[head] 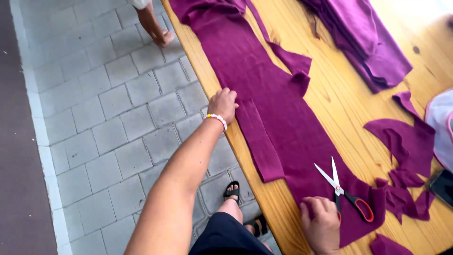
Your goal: Cutting strips of purple fabric with scissors and folding the edges on a wooden table.
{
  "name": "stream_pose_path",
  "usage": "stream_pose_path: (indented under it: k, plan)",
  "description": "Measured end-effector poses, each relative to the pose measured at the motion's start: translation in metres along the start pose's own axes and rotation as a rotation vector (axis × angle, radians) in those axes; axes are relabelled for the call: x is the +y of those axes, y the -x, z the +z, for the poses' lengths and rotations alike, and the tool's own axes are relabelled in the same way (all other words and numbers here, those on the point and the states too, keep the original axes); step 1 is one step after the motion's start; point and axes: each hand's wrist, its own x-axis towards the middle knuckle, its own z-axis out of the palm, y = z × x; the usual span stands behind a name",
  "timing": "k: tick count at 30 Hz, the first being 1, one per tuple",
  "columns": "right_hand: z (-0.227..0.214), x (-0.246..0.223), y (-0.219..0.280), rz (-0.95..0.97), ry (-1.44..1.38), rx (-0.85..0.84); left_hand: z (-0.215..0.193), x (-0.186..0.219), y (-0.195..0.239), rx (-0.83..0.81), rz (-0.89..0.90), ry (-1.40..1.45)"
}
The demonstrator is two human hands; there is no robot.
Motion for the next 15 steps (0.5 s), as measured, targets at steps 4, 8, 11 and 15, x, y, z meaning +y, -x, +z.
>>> stream_pose_path:
  k: [4, 8, 11, 15]
  plan:
    - [0.045, -0.052, -0.01, -0.034, -0.182, -0.037, -0.001, 0.002, -0.01, -0.043, 0.033, 0.035]
    - [0.093, -0.077, -0.027, -0.145, -0.19, 0.007, -0.005, 0.004, -0.022, -0.173, 0.066, 0.04]
    - [0.124, -0.09, -0.032, -0.026, -0.09, 0.099, -0.008, 0.0, -0.033, -0.157, 0.122, 0.086]
    - [0.165, -0.081, -0.032, 0.135, 0.023, 0.237, -0.027, -0.01, -0.048, -0.263, 0.179, 0.127]
